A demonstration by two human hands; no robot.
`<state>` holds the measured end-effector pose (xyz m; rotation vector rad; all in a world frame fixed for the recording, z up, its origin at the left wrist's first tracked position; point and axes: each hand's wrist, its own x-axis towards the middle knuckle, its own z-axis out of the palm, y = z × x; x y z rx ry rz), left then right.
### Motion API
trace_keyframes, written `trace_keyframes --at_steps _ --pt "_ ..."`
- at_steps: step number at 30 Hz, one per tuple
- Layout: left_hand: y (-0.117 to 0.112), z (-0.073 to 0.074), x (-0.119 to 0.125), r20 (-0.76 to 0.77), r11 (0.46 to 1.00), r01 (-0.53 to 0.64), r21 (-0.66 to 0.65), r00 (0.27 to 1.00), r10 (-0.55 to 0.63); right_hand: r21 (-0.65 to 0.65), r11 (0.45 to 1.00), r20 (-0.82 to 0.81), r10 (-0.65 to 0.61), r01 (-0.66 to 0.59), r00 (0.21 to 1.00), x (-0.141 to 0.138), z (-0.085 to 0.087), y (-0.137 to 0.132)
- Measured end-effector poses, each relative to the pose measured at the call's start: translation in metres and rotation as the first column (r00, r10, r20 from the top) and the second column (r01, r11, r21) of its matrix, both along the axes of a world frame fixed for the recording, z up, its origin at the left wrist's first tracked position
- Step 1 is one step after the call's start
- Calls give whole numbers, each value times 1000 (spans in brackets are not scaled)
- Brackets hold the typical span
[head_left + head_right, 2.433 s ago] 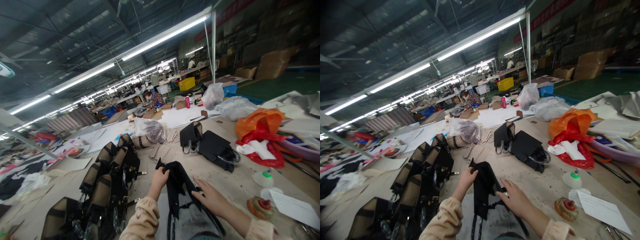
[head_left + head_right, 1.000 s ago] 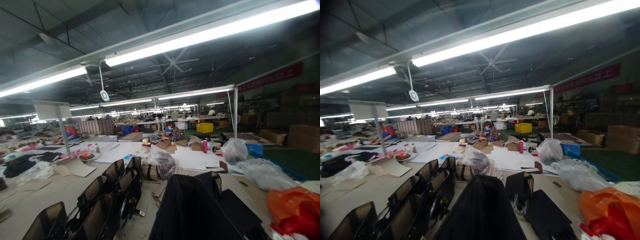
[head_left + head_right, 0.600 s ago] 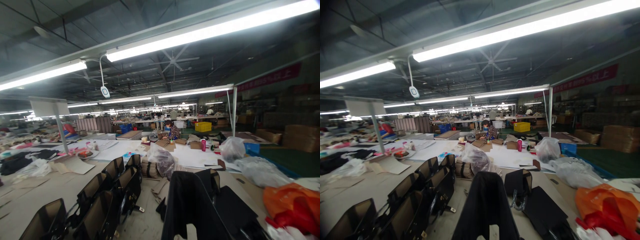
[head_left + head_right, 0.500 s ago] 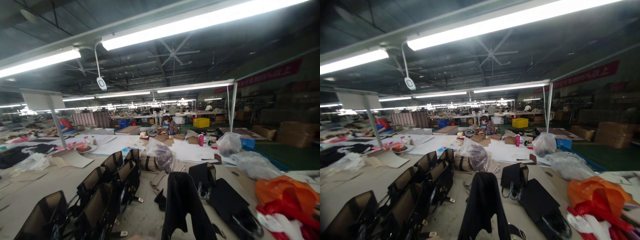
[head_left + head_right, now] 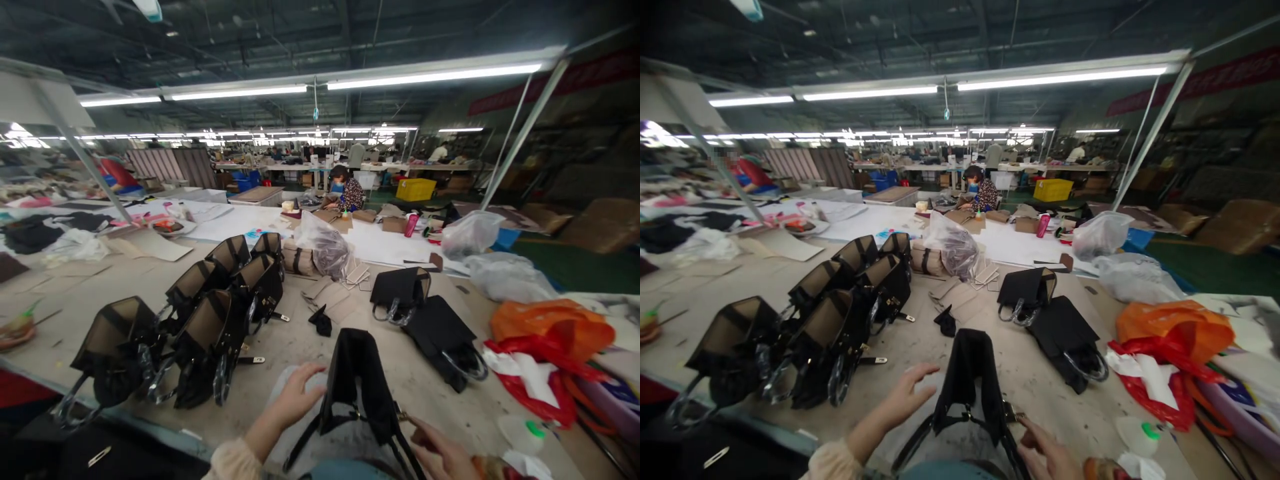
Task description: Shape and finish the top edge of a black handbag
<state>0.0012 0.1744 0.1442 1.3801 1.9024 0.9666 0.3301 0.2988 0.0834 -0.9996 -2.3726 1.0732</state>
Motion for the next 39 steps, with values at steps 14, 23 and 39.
trace_keyframes --at_steps 14,23,39 --pt "143 -24 5 -13 982 -159 -103 987 159 123 989 -82 -70 80 994 -149 32 96" --pt "160 -20 0 -164 954 -163 -250 979 124 28 1000 -16 -1 2 1000 -185 21 111" --pt "159 -20 1 -271 964 -124 -235 961 57 170 982 58 73 -82 996 -195 30 111"
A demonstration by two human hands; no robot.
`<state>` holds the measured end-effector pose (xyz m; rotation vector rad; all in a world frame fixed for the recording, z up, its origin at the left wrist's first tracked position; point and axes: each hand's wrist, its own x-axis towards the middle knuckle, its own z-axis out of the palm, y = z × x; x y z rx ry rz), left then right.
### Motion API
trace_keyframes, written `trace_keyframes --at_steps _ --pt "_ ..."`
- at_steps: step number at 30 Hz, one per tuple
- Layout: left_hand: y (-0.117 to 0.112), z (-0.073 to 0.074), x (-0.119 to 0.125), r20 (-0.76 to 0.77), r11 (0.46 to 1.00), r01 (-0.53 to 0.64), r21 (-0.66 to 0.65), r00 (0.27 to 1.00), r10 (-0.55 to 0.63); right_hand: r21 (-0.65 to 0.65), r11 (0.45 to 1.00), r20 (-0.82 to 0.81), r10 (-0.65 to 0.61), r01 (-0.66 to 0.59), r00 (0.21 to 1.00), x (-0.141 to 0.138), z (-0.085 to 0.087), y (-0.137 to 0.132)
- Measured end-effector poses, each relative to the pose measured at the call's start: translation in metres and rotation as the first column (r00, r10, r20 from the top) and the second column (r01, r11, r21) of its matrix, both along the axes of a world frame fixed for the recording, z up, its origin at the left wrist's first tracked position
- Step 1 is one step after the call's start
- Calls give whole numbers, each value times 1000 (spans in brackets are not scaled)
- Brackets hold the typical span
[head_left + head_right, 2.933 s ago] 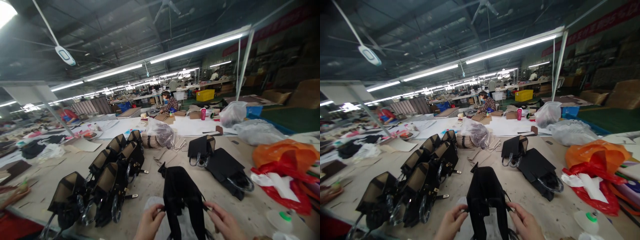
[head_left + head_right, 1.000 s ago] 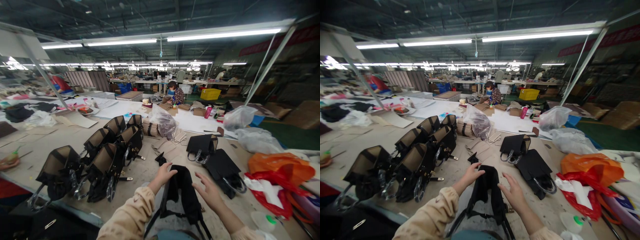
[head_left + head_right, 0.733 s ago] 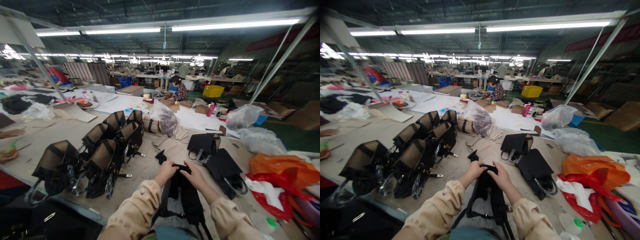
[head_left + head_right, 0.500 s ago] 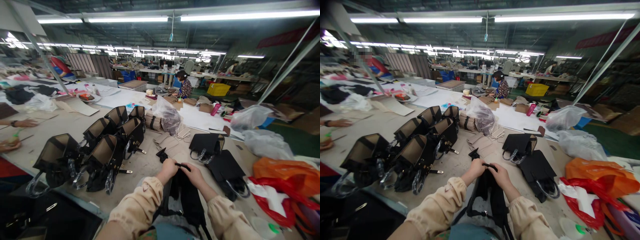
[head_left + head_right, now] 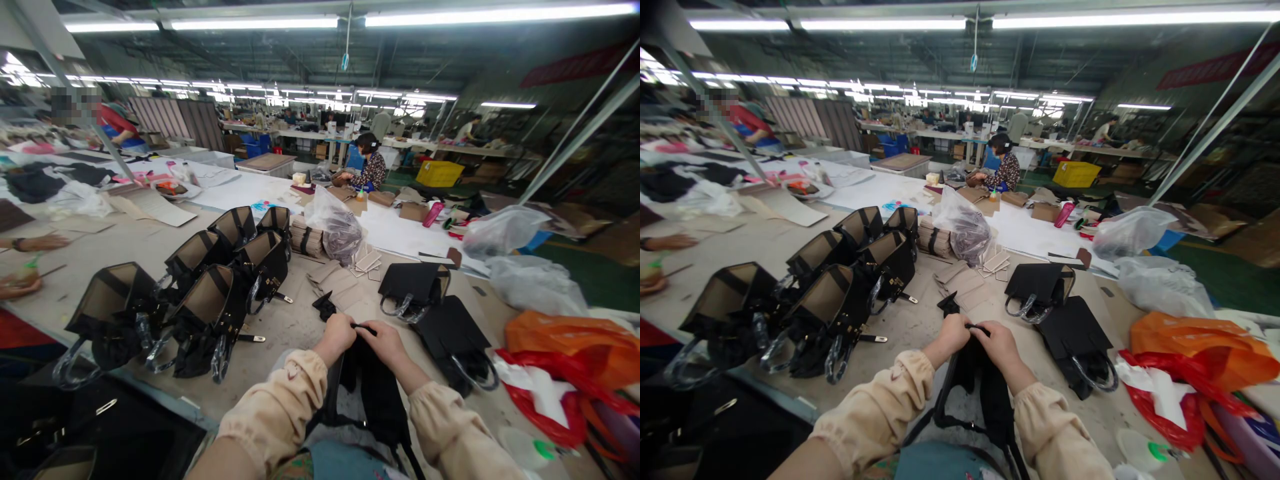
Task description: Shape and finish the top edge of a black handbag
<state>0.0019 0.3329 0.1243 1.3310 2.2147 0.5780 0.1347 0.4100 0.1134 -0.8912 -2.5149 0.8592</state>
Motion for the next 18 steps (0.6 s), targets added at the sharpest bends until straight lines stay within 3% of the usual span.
trace_keyframes --at_steps 8,18 --pt "-3 -8 2 32 992 -31 121 999 27 137 988 89 66 -77 994 -3 7 5" --pt "-17 -14 -4 125 936 29 352 989 -78 212 973 103 69 -89 992 -3 0 9"
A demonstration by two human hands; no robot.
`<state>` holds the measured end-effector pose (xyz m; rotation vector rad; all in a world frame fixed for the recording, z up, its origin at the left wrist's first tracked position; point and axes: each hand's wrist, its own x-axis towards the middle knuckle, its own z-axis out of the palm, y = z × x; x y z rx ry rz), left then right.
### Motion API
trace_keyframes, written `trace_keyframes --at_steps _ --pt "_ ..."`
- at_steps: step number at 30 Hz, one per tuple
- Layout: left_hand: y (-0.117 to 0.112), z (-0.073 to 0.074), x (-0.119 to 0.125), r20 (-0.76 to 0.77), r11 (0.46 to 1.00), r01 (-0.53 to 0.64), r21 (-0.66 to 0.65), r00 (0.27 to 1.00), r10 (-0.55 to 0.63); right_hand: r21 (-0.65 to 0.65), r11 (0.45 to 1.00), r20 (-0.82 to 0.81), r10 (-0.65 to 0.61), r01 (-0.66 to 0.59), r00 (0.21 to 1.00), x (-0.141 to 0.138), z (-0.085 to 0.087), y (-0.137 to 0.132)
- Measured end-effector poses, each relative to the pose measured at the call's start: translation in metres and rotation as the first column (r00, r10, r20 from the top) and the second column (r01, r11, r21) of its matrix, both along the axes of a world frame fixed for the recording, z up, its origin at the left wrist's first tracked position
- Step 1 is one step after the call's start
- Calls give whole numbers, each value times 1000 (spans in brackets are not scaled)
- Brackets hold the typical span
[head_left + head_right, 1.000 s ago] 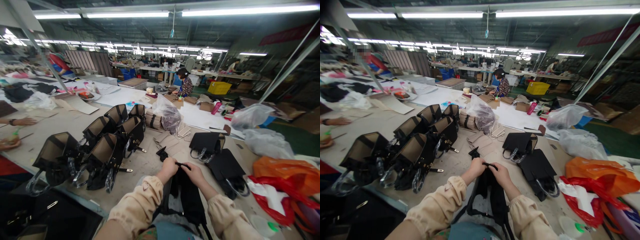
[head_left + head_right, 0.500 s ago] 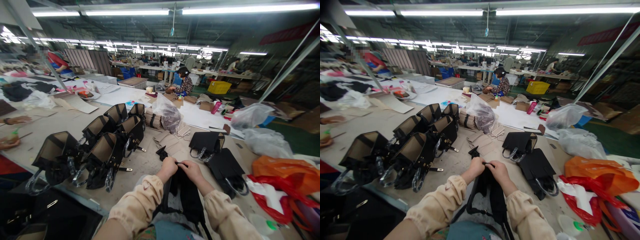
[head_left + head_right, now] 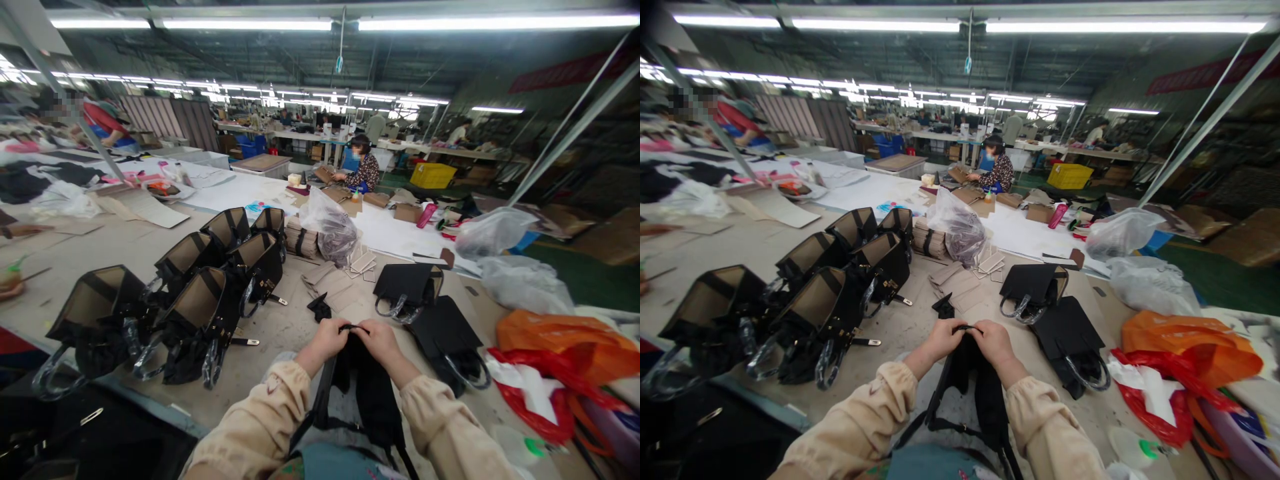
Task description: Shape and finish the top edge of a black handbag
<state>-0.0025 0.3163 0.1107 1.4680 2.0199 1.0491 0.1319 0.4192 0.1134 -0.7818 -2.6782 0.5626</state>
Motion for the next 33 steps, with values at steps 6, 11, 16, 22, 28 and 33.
trace_keyframes --at_steps 6,11,16,22,28,33 --pt "2 1 4 19 1000 -22 19 1000 22 -63 997 -66 35 -39 997 7 -5 3" --pt "3 -3 8 47 997 -73 4 996 73 -117 991 -157 52 -71 986 13 -4 0" --pt "6 -6 9 33 993 -115 -20 993 115 -140 984 -221 76 -109 972 11 0 -2" --pt "8 -8 8 5 991 -122 -51 992 123 -113 988 -274 67 -101 959 9 -1 -2" --pt "7 -7 9 -4 989 -129 -69 992 129 -34 999 -352 18 -32 936 14 1 -5" --pt "6 -3 10 -2 988 -135 -78 991 136 37 994 -411 -81 106 908 21 9 -6"
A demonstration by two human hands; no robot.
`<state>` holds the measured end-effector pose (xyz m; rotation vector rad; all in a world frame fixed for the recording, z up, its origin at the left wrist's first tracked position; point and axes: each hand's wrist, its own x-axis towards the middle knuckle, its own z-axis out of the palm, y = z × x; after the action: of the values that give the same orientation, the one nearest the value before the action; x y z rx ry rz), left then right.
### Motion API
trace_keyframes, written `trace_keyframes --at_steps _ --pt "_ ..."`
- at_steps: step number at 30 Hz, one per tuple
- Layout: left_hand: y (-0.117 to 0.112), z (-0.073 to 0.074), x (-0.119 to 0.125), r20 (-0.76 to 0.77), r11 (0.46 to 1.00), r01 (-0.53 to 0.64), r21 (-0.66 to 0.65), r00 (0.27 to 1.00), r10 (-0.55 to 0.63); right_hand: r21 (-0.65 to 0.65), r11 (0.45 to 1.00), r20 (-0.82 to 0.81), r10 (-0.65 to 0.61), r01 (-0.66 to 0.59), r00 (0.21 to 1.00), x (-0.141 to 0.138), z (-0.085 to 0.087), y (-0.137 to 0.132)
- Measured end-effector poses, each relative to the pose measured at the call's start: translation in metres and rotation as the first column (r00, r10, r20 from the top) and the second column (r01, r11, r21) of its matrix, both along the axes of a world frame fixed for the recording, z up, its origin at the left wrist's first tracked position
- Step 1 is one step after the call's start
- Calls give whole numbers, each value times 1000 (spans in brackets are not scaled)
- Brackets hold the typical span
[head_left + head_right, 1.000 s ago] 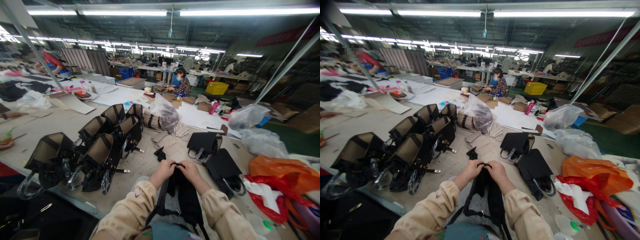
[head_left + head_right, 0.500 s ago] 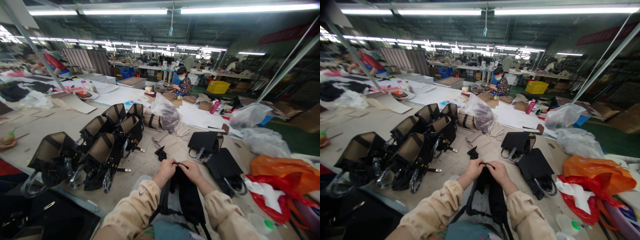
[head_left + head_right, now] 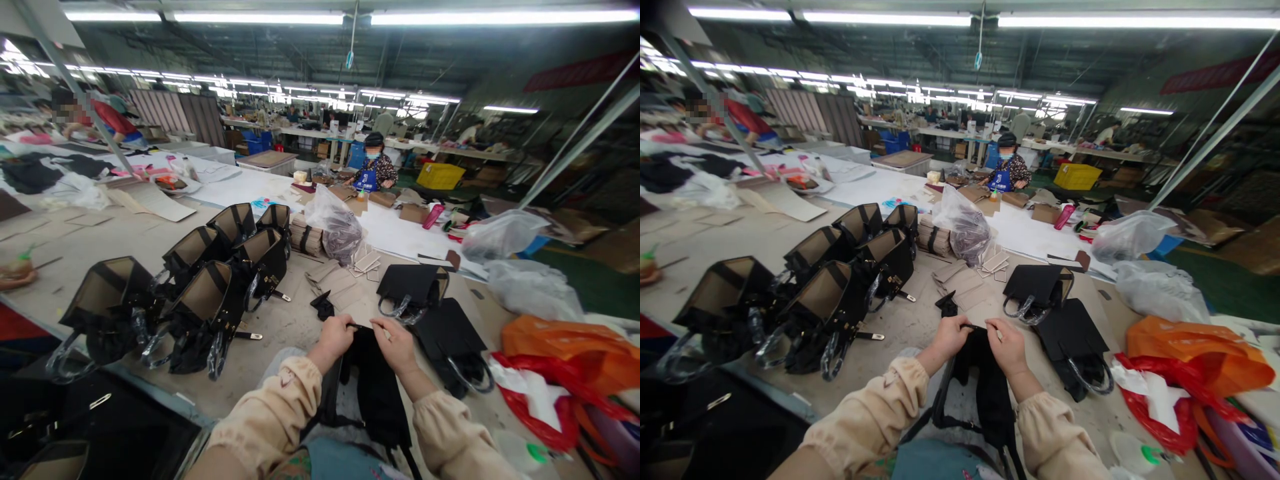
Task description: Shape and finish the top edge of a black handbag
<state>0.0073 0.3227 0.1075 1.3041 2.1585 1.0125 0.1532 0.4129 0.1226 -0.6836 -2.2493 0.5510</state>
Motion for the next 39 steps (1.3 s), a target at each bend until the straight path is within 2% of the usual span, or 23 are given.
trace_keyframes --at_steps 5,15,20,30,39 --pt "0 2 0 0 1000 2 -4 1000 -2 46 998 45 -38 36 998 0 8 -7" --pt "-2 5 1 -21 1000 -2 8 1000 2 141 988 268 -104 68 958 -16 17 -13" --pt "-2 5 0 -28 1000 -9 1 1000 9 184 983 330 -79 18 941 -17 16 -15" --pt "-2 6 -1 -19 1000 -4 -16 1000 3 52 999 165 -10 1 986 -11 9 -8" --pt "-2 5 -1 -20 1000 0 -7 1000 0 67 998 239 -36 21 970 -18 11 -12"
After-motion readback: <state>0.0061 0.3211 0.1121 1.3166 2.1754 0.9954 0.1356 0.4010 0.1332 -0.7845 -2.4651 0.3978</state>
